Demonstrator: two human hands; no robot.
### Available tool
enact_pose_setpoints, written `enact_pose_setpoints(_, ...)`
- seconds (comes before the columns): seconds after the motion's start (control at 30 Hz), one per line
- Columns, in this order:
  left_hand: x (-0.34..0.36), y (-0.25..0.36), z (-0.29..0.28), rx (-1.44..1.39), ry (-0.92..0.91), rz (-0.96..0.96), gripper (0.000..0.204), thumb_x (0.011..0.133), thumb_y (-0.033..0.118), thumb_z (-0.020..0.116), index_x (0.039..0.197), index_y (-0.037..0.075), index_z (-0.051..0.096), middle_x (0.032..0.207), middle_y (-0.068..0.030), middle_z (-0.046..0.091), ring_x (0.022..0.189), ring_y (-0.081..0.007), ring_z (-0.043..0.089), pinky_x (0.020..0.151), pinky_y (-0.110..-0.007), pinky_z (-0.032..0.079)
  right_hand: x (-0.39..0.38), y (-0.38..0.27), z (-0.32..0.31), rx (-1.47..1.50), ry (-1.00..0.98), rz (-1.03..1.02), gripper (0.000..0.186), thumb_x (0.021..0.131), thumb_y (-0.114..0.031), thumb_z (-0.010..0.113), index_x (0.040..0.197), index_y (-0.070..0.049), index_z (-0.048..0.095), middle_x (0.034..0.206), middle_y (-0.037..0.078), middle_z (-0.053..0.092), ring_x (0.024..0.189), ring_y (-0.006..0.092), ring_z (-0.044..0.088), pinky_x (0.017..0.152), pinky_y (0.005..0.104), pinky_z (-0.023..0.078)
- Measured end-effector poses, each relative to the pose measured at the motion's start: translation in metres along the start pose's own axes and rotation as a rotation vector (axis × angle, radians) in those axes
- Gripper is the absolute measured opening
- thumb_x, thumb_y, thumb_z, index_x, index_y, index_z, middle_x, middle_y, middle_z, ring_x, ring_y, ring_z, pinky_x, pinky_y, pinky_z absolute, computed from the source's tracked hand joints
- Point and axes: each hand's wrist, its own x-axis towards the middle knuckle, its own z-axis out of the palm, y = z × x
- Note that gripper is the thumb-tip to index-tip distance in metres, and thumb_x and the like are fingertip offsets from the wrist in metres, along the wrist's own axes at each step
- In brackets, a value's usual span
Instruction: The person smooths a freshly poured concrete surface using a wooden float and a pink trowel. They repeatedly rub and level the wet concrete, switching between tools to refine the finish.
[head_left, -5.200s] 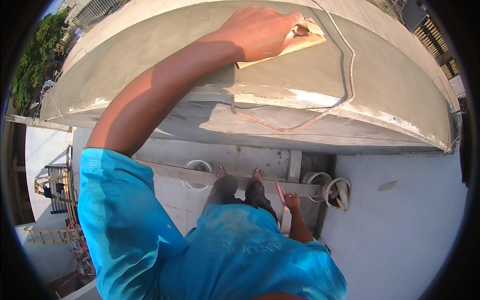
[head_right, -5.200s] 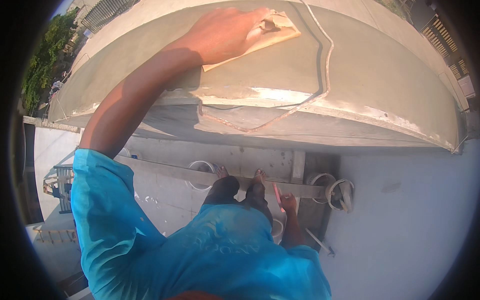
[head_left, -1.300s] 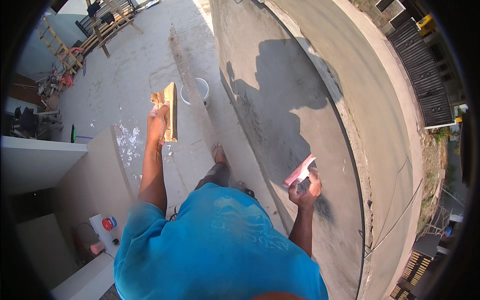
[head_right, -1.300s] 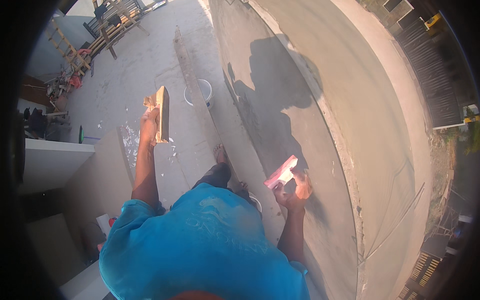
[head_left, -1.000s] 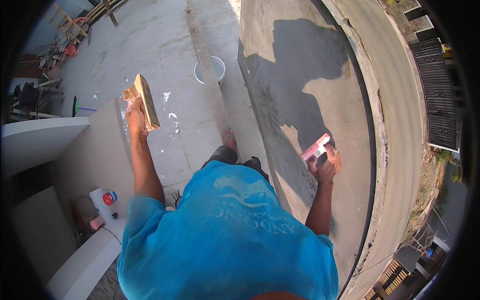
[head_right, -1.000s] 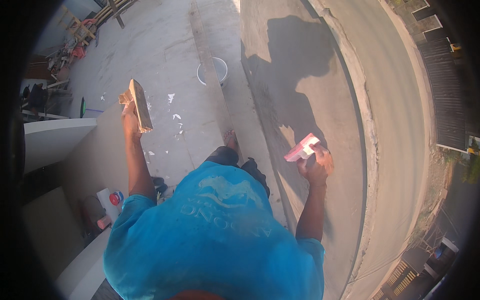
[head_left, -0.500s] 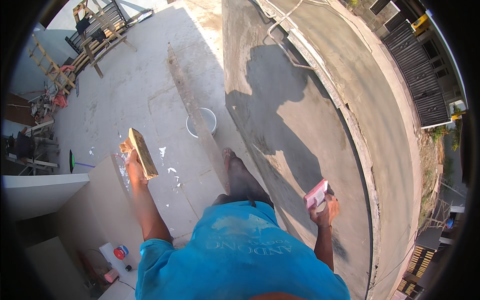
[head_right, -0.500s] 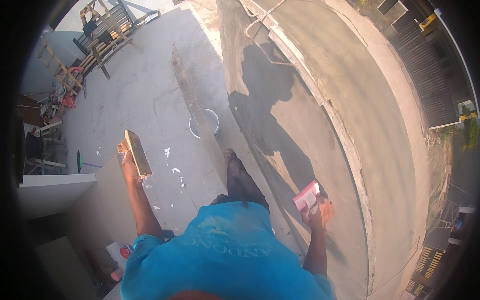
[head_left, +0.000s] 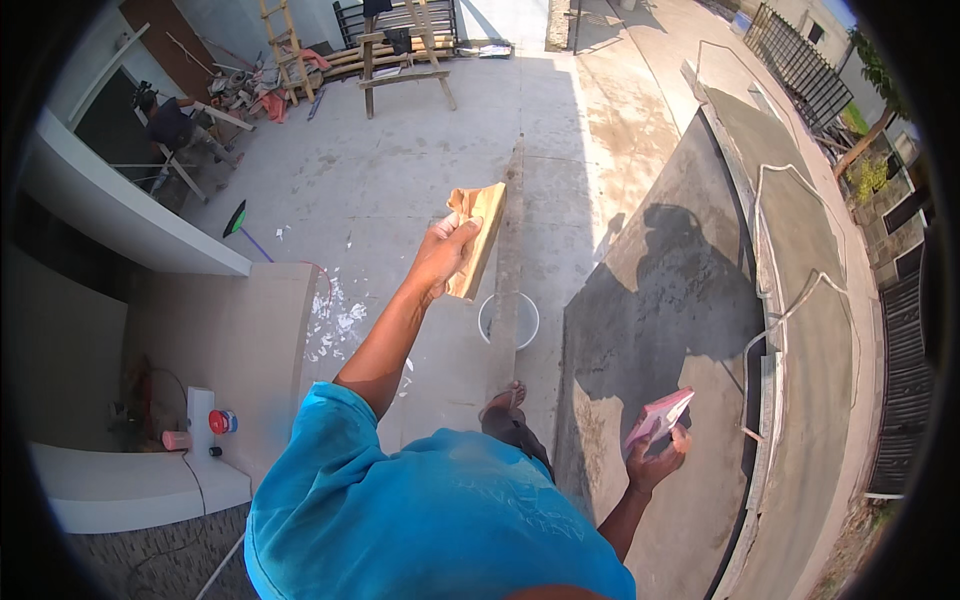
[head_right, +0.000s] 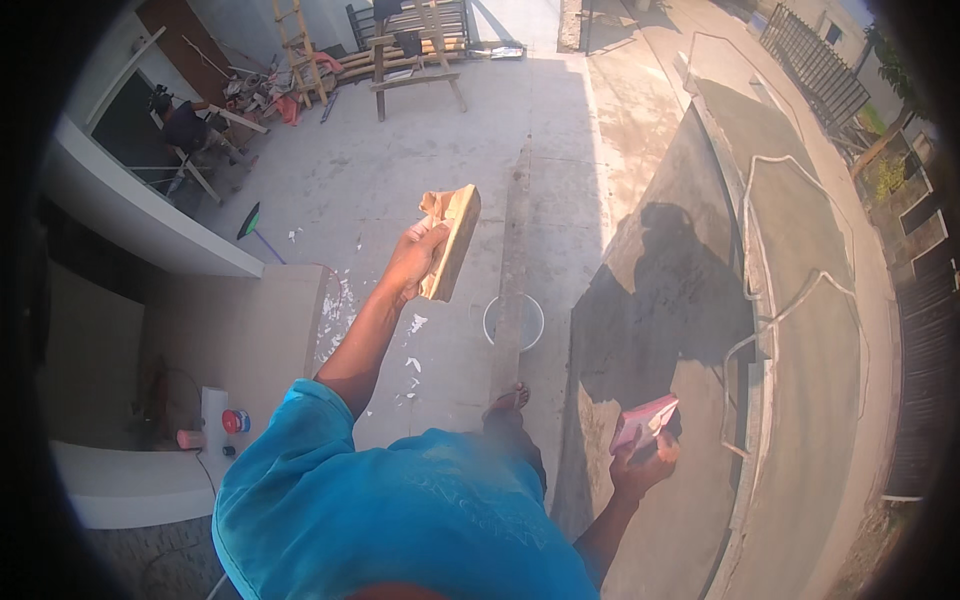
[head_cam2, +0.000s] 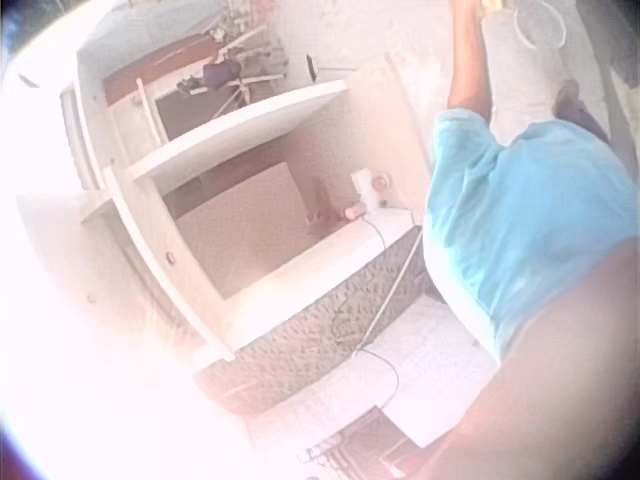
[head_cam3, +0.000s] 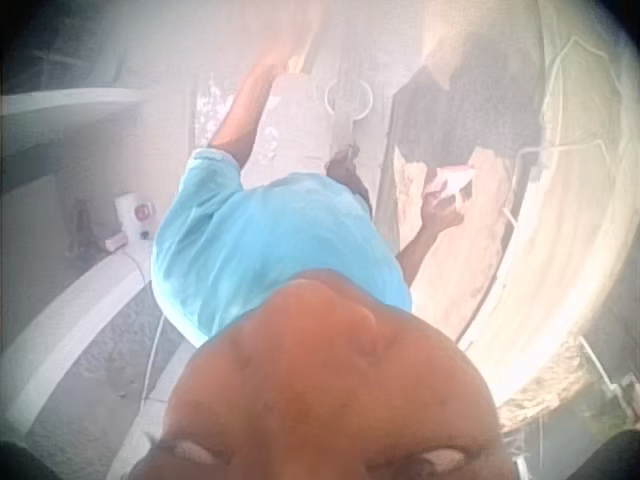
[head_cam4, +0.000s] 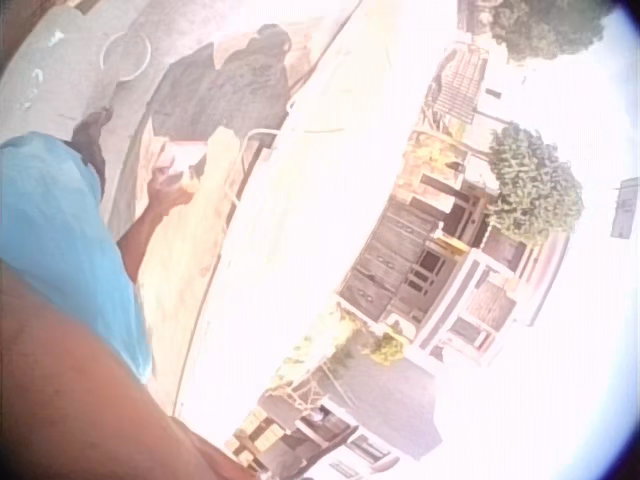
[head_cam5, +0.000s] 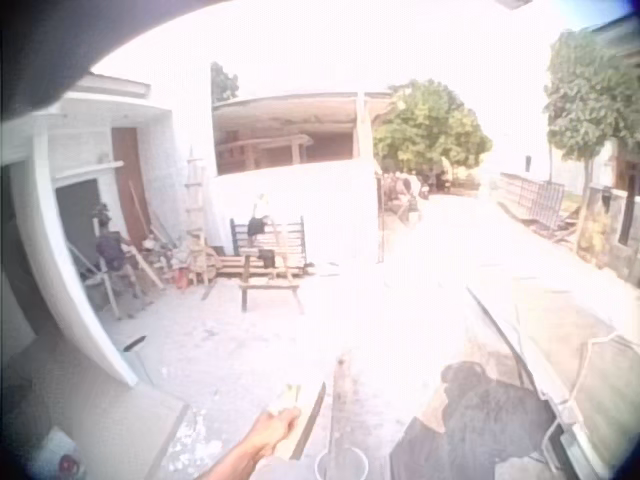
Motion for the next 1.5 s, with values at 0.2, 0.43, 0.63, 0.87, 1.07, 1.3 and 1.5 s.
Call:
enact_pose_setpoints(0.2,0.004,-0.041,-0.061,-0.166,0.260,-0.030,0.029,0.101,0.028,0.056,0.118,0.005,0.062,0.095,-0.0016,0.065,0.077,-0.0076,0.058,0.067,-0.026,0.050,0.017,0.047,0.021,-0.064,-0.121,0.122,0.051,0.090,-0.036,0.061,0.121,0.003,0.051,0.113,0.023,0.057,0.103,0.0424,0.058,0.088,0.0500,0.047)
enact_pose_setpoints(0.43,0.038,-0.017,-0.046,-0.247,0.197,-0.022,0.026,0.104,0.029,0.051,0.113,0.008,0.063,0.093,-0.0027,0.065,0.076,-0.0085,0.060,0.062,-0.027,0.051,0.018,0.063,0.026,-0.043,-0.206,0.122,0.051,0.089,-0.036,0.059,0.118,0.006,0.052,0.112,0.025,0.056,0.105,0.0447,0.056,0.092,0.0507,0.046)
enact_pose_setpoints(0.63,0.106,0.101,0.081,0.153,-0.164,0.294,0.028,0.099,0.030,0.059,0.105,0.003,0.065,0.084,0.0025,0.061,0.072,-0.0040,0.049,0.065,-0.023,0.043,0.022,0.026,0.028,-0.006,-0.119,0.200,0.045,0.080,-0.021,0.065,0.116,0.004,0.054,0.110,0.024,0.057,0.103,0.0417,0.058,0.092,0.0477,0.046)
enact_pose_setpoints(0.87,0.149,0.198,0.211,0.634,-0.313,0.925,0.033,0.096,0.033,0.063,0.108,0.002,0.067,0.078,-0.0125,0.069,0.069,-0.0202,0.064,0.069,-0.033,0.050,0.063,-0.009,0.026,0.057,-0.142,0.454,0.038,0.068,-0.009,0.068,0.103,-0.004,0.054,0.096,0.015,0.060,0.076,0.0302,0.061,0.068,0.0388,0.051)
enact_pose_setpoints(1.07,0.197,0.230,0.318,1.152,-0.362,1.230,0.033,0.096,0.035,0.055,0.107,0.006,0.067,0.087,-0.0196,0.070,0.088,-0.0391,0.067,0.077,-0.050,0.052,0.132,-0.054,0.025,0.121,-0.240,0.416,0.043,0.069,-0.019,0.074,0.107,-0.006,0.060,0.109,0.015,0.061,0.092,0.0333,0.063,0.076,0.0436,0.053)
enact_pose_setpoints(1.3,0.226,0.241,0.347,1.246,-0.418,1.224,0.032,0.095,0.034,0.059,0.113,0.010,0.070,0.092,-0.0194,0.071,0.091,-0.0388,0.067,0.080,-0.049,0.052,0.293,-0.111,0.044,0.262,-0.033,0.222,0.041,0.065,-0.014,0.072,0.103,-0.004,0.063,0.143,0.024,0.048,0.118,0.0410,0.060,0.095,0.0499,0.051)
enact_pose_setpoints(1.5,0.249,0.240,0.352,1.258,-0.490,1.246,0.036,0.094,0.033,0.058,0.116,0.007,0.068,0.096,-0.0221,0.071,0.094,-0.0397,0.067,0.082,-0.049,0.051,0.316,-0.099,0.033,0.070,-0.109,0.232,0.039,0.066,-0.012,0.072,0.102,-0.004,0.061,0.147,0.020,0.045,0.135,0.0436,0.044,0.107,0.0519,0.041)
